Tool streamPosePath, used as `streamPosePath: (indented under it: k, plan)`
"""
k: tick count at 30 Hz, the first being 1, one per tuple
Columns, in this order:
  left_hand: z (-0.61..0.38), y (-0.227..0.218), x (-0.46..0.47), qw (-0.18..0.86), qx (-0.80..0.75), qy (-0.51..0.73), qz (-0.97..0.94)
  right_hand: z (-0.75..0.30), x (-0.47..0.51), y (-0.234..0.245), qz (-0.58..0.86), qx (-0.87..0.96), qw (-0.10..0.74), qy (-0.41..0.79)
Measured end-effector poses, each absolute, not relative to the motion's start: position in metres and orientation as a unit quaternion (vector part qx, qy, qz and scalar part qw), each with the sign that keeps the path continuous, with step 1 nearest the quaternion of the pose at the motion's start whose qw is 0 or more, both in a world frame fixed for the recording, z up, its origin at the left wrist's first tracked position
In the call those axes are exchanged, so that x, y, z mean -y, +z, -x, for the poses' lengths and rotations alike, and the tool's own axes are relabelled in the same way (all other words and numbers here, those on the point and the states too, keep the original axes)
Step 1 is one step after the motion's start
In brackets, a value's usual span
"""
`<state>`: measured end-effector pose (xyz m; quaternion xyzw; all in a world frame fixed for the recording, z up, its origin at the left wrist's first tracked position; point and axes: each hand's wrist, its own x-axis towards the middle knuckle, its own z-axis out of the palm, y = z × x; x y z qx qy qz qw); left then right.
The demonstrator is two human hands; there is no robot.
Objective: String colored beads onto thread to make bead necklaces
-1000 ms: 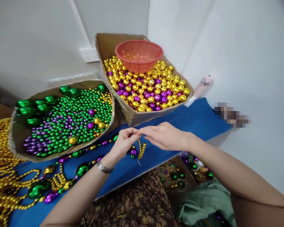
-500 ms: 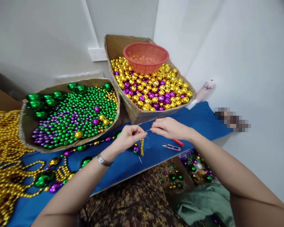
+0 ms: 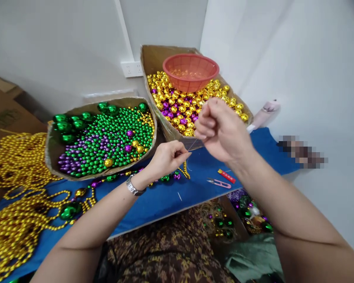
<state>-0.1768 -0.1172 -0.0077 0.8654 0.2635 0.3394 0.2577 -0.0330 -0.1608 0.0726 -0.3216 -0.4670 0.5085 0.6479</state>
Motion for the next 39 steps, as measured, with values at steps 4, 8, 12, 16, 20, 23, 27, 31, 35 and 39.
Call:
streamPosePath:
  k: [4, 8, 12, 16, 20, 23, 27, 31, 35, 39]
  plan:
    - [0.187, -0.018, 0.116, 0.251, -0.294, 0.312, -0.868, 0.028, 0.167, 0.135, 0.322, 0.475, 0.697, 0.431]
    - [0.198, -0.047, 0.121, 0.278, -0.337, 0.273, -0.857, 0.020, 0.168, 0.175, 0.341, 0.434, 0.736, 0.392]
    - [0.193, -0.071, 0.133, 0.304, -0.327, 0.216, -0.868, 0.035, 0.151, 0.164, 0.348, 0.504, 0.706, 0.356]
    - [0.175, -0.083, 0.148, 0.371, -0.234, 0.122, -0.890, 0.085, 0.123, 0.121, 0.347, 0.690, 0.551, 0.315]
    - [0.166, -0.089, 0.156, 0.448, -0.169, 0.117, -0.870, 0.130, 0.103, 0.067, 0.294, 0.913, 0.188, 0.210]
    - [0.167, -0.091, 0.158, 0.531, -0.200, 0.125, -0.814, 0.132, 0.102, 0.034, 0.364, 0.924, -0.061, 0.104]
    - [0.173, -0.092, 0.158, 0.656, -0.268, 0.167, -0.686, 0.091, 0.118, 0.020, 0.452, 0.888, -0.074, 0.043]
    - [0.179, -0.089, 0.156, 0.701, -0.295, 0.247, -0.601, 0.032, 0.150, 0.010, 0.498, 0.863, 0.082, 0.016]
    - [0.185, -0.086, 0.151, 0.691, -0.315, 0.304, -0.576, 0.004, 0.191, -0.028, 0.457, 0.841, 0.196, 0.215]
    - [0.189, -0.083, 0.148, 0.680, -0.332, 0.305, -0.579, 0.009, 0.223, -0.062, 0.532, 0.785, 0.263, 0.178]
